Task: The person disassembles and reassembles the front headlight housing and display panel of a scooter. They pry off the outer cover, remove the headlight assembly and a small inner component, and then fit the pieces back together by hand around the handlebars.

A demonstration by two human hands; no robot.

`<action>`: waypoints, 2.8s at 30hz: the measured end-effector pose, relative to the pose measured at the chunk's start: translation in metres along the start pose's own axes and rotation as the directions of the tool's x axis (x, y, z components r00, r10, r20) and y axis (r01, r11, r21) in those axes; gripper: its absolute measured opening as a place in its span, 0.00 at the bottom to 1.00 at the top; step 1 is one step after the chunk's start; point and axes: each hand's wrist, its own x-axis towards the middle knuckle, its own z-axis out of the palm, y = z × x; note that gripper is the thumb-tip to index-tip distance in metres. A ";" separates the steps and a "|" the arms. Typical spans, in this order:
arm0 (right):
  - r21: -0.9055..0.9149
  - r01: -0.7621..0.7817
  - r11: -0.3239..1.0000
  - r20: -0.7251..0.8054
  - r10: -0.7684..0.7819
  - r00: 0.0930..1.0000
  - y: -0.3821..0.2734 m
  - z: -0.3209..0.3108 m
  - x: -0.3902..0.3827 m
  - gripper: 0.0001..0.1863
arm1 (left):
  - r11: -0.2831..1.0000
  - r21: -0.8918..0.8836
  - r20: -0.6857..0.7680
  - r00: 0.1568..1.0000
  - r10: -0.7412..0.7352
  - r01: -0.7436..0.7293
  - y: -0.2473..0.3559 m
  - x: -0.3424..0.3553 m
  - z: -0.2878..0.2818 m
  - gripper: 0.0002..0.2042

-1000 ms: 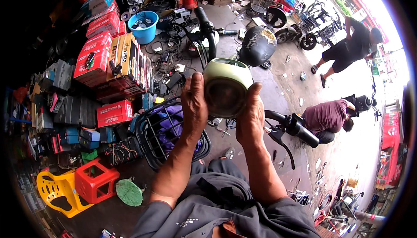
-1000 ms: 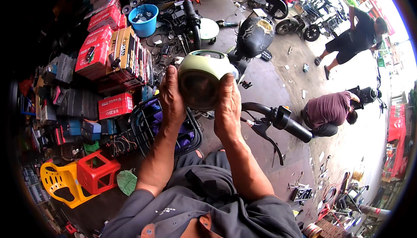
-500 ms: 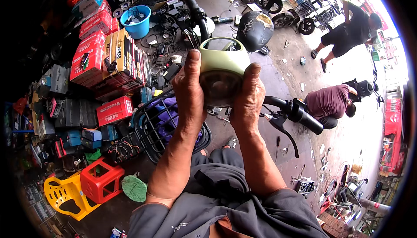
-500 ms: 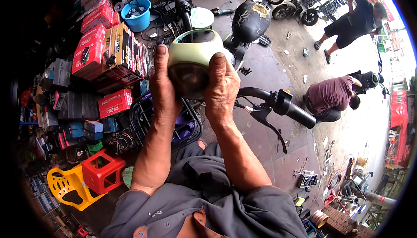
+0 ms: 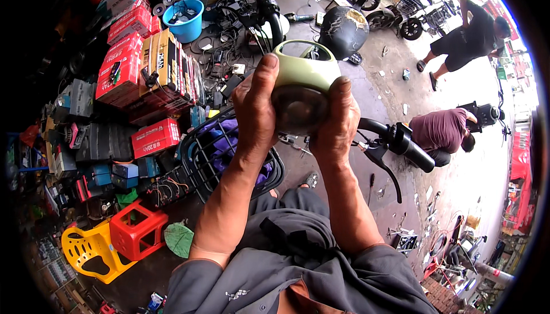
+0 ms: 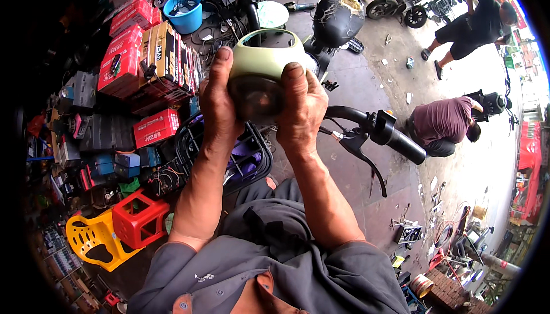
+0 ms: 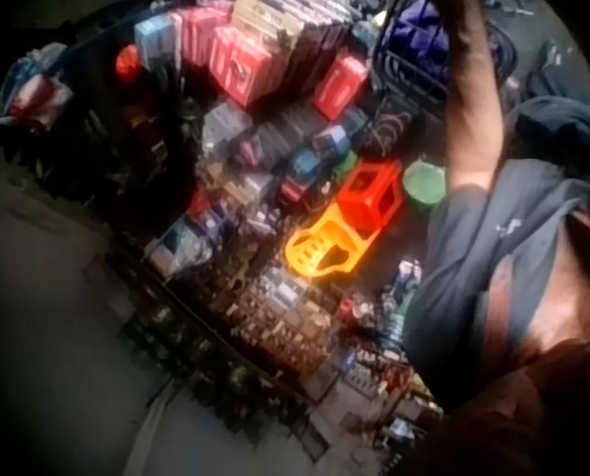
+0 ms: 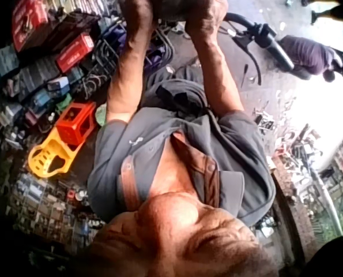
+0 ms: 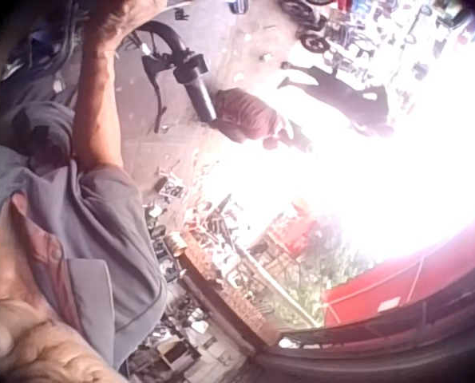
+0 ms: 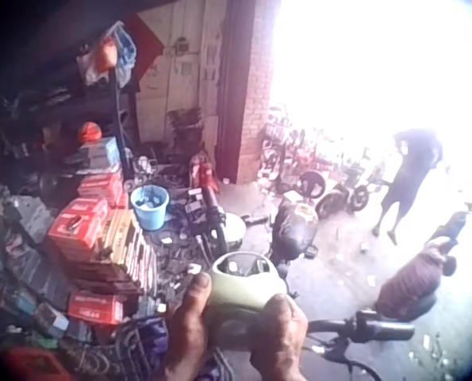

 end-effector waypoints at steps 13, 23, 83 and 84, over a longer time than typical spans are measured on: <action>0.042 -0.038 0.998 0.362 0.020 0.932 -0.014 -0.012 -0.027 0.34 | 0.990 0.143 0.228 0.974 -0.014 -0.019 0.002 0.023 -0.034 0.23; -0.520 0.554 0.650 0.359 -0.423 0.832 0.041 -0.014 -0.059 0.29 | 0.962 -0.263 0.289 0.957 0.007 0.072 -0.037 -0.002 -0.099 0.31; 0.721 -0.509 0.471 0.192 0.570 0.799 0.142 -0.036 -0.063 0.18 | 0.986 0.116 -0.039 0.992 0.124 -0.119 -0.077 -0.029 -0.102 0.49; 0.734 -0.497 0.463 0.185 0.567 0.802 0.143 -0.034 -0.063 0.19 | 0.991 0.044 -0.030 0.992 0.127 -0.125 -0.077 -0.029 -0.104 0.44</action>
